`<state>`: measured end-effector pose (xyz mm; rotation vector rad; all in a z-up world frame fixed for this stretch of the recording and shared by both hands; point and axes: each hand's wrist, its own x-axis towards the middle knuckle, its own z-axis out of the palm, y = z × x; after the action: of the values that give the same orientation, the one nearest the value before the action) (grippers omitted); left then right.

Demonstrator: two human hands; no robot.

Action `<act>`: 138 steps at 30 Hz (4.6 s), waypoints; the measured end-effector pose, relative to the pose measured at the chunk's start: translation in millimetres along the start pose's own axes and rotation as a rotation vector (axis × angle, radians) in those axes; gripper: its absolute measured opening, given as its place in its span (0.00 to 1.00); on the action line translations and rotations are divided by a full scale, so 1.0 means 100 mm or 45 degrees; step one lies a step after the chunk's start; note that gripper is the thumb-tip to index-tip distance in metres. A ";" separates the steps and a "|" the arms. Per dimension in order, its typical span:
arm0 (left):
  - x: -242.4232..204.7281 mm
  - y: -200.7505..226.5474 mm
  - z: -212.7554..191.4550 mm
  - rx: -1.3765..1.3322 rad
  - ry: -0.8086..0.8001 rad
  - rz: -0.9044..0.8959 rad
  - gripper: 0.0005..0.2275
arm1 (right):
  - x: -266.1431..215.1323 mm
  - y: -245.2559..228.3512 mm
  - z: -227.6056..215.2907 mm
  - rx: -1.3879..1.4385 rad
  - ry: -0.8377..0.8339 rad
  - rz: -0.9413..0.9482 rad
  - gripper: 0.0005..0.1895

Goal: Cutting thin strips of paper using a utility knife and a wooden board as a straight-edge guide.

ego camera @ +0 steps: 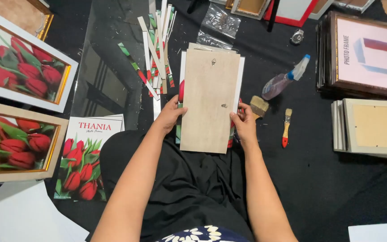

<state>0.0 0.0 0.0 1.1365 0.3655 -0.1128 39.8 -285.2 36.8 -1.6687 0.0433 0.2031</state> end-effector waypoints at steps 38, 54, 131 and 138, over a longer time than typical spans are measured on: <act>-1.66 1.78 0.55 1.825 0.644 0.524 0.21 | 0.94 1.48 -0.38 -1.608 0.054 -0.031 0.19; -1.01 2.04 -1.28 1.322 1.006 0.259 0.23 | 0.08 -0.09 0.56 -0.905 0.087 -0.015 0.23; 0.43 0.68 -2.88 0.577 1.548 -0.258 0.18 | 0.68 0.39 3.83 -0.808 -0.412 0.035 0.14; 0.46 0.61 -2.93 0.630 1.555 -0.179 0.20 | 0.75 0.43 3.83 -0.839 -0.453 0.083 0.13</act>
<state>-7.0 294.2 -70.5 1.5746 1.5651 0.4202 66.3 96.3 -53.7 -2.2601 -0.2633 0.6112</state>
